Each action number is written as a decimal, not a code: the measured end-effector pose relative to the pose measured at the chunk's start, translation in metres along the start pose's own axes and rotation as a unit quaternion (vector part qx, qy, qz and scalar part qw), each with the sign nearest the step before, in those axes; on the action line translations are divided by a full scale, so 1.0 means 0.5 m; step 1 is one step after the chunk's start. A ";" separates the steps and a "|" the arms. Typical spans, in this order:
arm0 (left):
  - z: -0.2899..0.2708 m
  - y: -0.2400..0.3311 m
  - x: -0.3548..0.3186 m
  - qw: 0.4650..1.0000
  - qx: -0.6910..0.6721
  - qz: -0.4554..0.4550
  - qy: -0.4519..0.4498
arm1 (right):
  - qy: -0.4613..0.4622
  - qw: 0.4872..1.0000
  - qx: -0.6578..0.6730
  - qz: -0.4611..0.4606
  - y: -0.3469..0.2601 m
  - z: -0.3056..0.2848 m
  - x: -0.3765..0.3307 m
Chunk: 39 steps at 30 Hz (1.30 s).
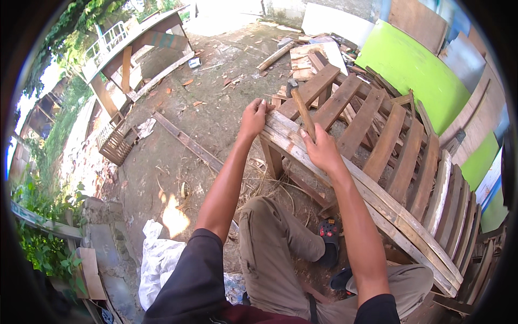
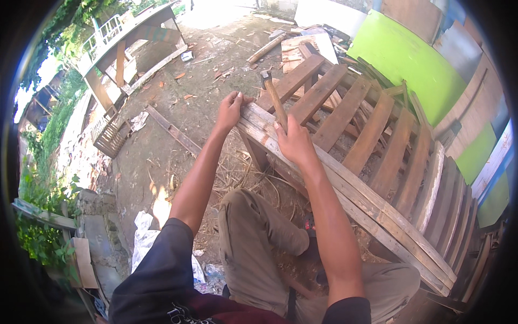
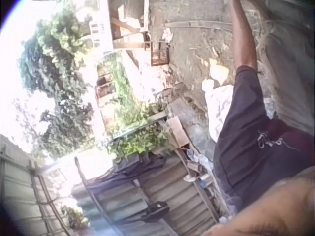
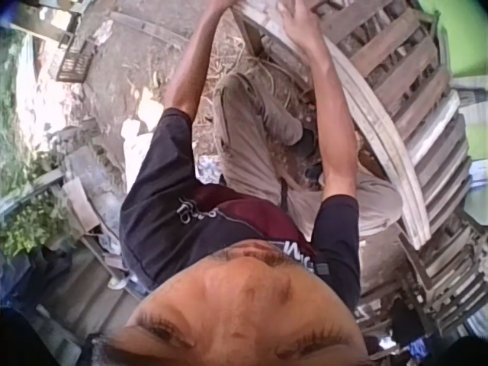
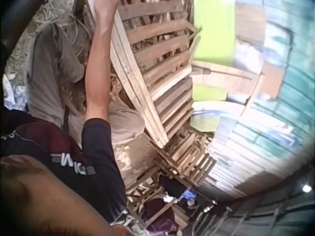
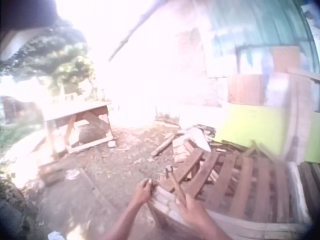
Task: The person splits a thin wooden strip with a knife, then places it on a wooden pallet. They use a hammer to drive nails into the strip, securing it to the pallet structure.
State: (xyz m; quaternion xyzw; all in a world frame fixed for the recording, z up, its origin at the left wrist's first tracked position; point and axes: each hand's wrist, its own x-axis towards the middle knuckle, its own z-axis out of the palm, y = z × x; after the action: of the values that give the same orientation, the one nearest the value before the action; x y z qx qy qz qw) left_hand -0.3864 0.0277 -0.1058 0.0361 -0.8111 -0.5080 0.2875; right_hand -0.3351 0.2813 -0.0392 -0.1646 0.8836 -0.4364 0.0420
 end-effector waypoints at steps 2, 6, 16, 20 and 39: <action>-0.019 -0.013 0.014 0.999 0.030 0.013 -0.024 | -0.001 1.000 0.011 -0.001 0.001 0.002 0.001; -0.010 0.044 0.018 1.000 -0.021 -0.019 0.011 | 0.015 0.999 0.031 -0.007 0.027 -0.004 0.006; 0.010 0.045 0.005 0.990 -0.056 -0.126 -0.023 | 0.015 0.998 0.060 -0.014 0.022 -0.001 0.006; 0.007 0.043 0.001 0.992 0.009 -0.126 -0.024 | 0.008 0.998 0.059 0.006 0.017 -0.007 0.004; 0.005 0.078 -0.017 0.993 0.059 -0.105 -0.013 | 0.007 0.999 0.041 0.010 0.010 -0.008 -0.003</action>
State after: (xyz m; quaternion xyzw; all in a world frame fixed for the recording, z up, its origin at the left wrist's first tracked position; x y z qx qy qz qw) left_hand -0.3716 0.0514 -0.0774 0.1317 -0.8347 -0.4875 0.2197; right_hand -0.3361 0.2877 -0.0405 -0.1512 0.8668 -0.4728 0.0469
